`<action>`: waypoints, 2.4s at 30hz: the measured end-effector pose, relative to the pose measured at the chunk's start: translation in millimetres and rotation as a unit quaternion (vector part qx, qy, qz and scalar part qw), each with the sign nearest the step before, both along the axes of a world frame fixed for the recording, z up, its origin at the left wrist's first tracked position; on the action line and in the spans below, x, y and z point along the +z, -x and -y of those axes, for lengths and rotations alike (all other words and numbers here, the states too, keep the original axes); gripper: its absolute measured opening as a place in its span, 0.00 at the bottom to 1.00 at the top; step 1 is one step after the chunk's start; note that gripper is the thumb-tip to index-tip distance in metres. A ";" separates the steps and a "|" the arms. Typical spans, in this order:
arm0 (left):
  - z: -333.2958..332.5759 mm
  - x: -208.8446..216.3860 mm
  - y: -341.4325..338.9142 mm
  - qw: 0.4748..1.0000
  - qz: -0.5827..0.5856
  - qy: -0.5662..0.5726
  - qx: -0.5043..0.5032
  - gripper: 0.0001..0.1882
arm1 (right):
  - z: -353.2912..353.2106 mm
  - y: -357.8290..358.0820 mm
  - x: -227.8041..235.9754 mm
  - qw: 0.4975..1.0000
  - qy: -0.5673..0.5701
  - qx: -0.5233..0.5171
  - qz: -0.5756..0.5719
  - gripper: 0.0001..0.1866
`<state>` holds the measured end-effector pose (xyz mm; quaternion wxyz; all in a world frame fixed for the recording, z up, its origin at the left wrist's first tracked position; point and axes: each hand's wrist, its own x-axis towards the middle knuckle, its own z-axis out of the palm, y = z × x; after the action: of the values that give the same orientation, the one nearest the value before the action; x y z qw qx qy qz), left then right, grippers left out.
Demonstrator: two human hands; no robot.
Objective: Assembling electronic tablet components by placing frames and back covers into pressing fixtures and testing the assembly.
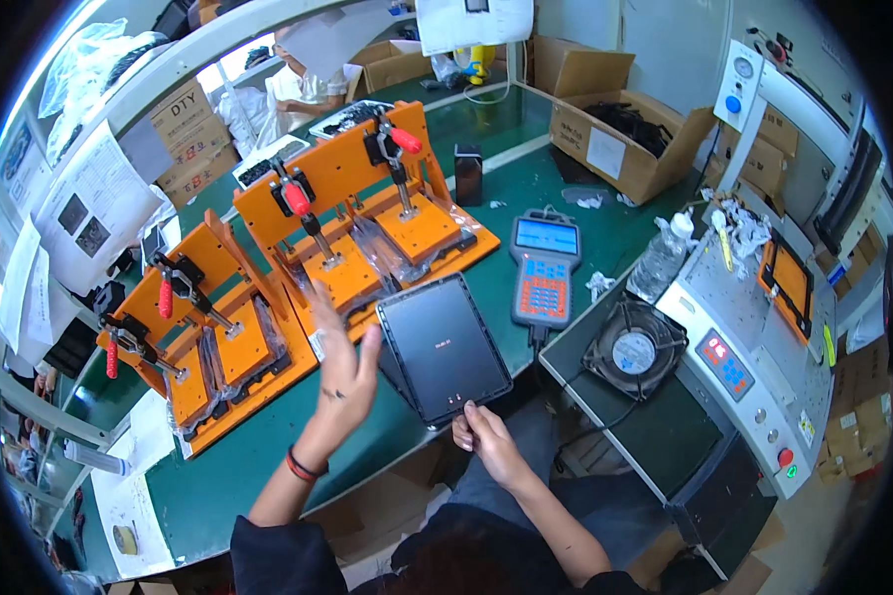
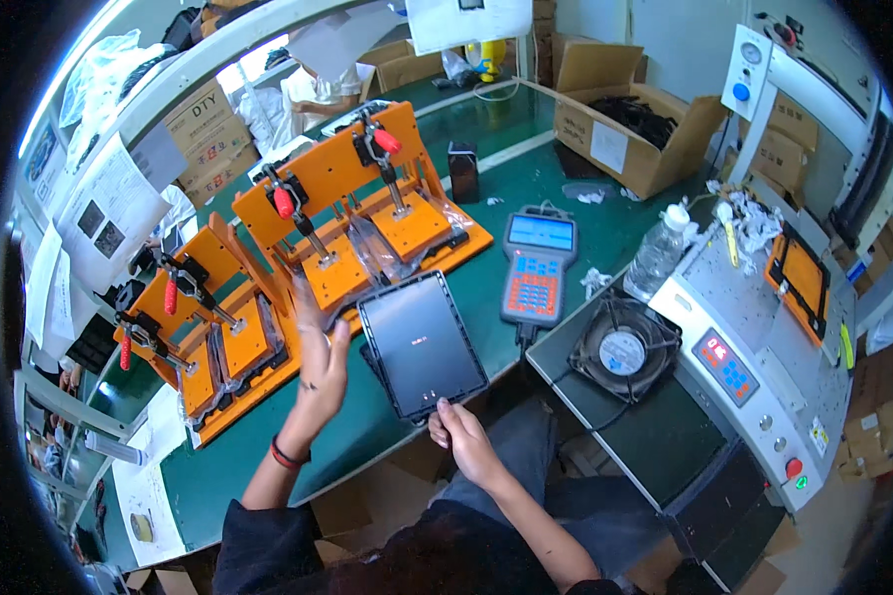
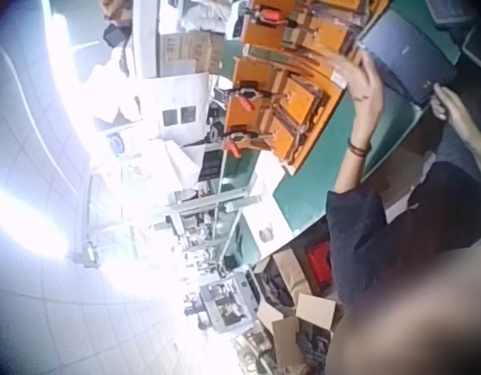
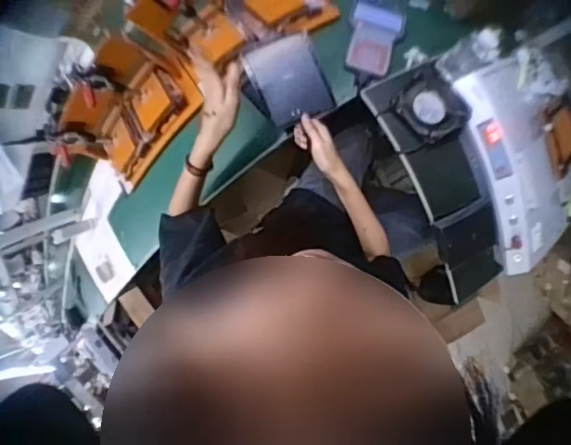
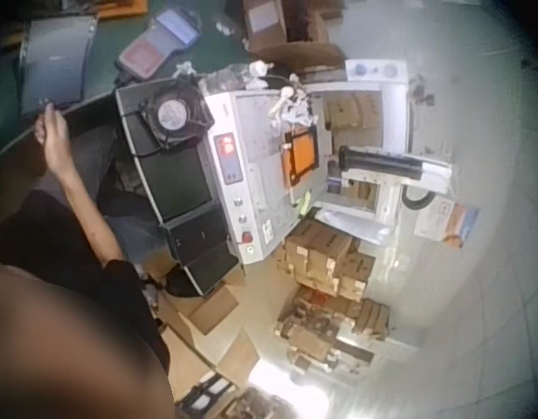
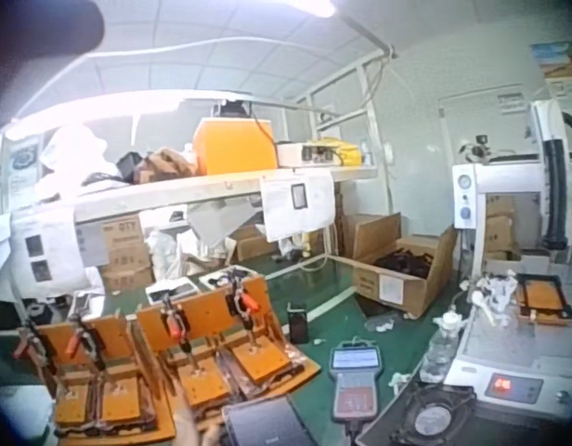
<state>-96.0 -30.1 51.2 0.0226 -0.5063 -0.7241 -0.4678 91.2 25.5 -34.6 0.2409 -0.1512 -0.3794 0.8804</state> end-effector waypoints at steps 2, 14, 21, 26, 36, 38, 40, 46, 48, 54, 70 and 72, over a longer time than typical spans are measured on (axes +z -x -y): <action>-27.4 16.4 37.7 0.957 -0.246 -0.126 0.087 0.41 | -10.0 1.6 -16.8 1.000 0.013 0.001 0.003 0.18; -109.1 73.0 187.2 0.927 -0.246 -0.274 -0.073 0.15 | -11.2 11.0 -20.0 0.996 -0.016 0.021 0.083 0.19; -127.3 156.7 240.0 0.930 0.363 -0.059 0.024 0.10 | -15.1 41.4 4.6 0.990 -0.060 0.064 0.107 0.19; -117.4 138.7 250.9 0.977 0.188 -0.092 0.047 0.15 | -32.4 104.7 -16.4 0.984 -0.119 0.098 0.090 0.20; -20.5 62.1 123.5 0.986 -0.095 -0.048 0.131 0.13 | -73.8 202.0 -4.3 0.961 -0.140 0.123 0.205 0.23; -16.2 48.5 140.5 0.963 -0.182 0.018 0.198 0.15 | -63.5 209.0 -0.2 0.953 -0.161 0.130 0.221 0.24; -13.2 38.8 152.9 0.949 -0.147 0.107 0.257 0.16 | -57.2 213.0 -1.3 0.935 -0.220 0.122 0.250 0.29; -18.8 10.9 182.9 0.931 -0.038 0.255 0.259 0.27 | -70.5 219.0 0.6 0.900 -0.291 0.127 0.300 0.31; -14.2 3.6 195.0 0.936 -0.017 0.246 0.251 0.31 | -66.1 214.7 14.8 0.900 -0.315 0.147 0.265 0.24; -19.6 10.9 199.4 0.938 0.098 0.275 0.187 0.32 | -58.5 219.7 16.5 0.978 -0.198 0.027 0.059 0.13; -24.3 -14.2 217.6 0.979 0.167 0.106 0.051 0.14 | -73.0 227.6 0.5 0.989 -0.121 0.017 0.081 0.14; -21.5 -16.6 221.8 0.979 0.178 0.091 0.042 0.13 | -69.5 228.6 3.6 0.991 -0.104 0.020 0.077 0.14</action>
<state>-317.8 -8.6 34.7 -0.1335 -0.3841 -0.7766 -0.4813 -137.4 95.0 -31.0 0.2077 -0.1852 -0.4898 0.8263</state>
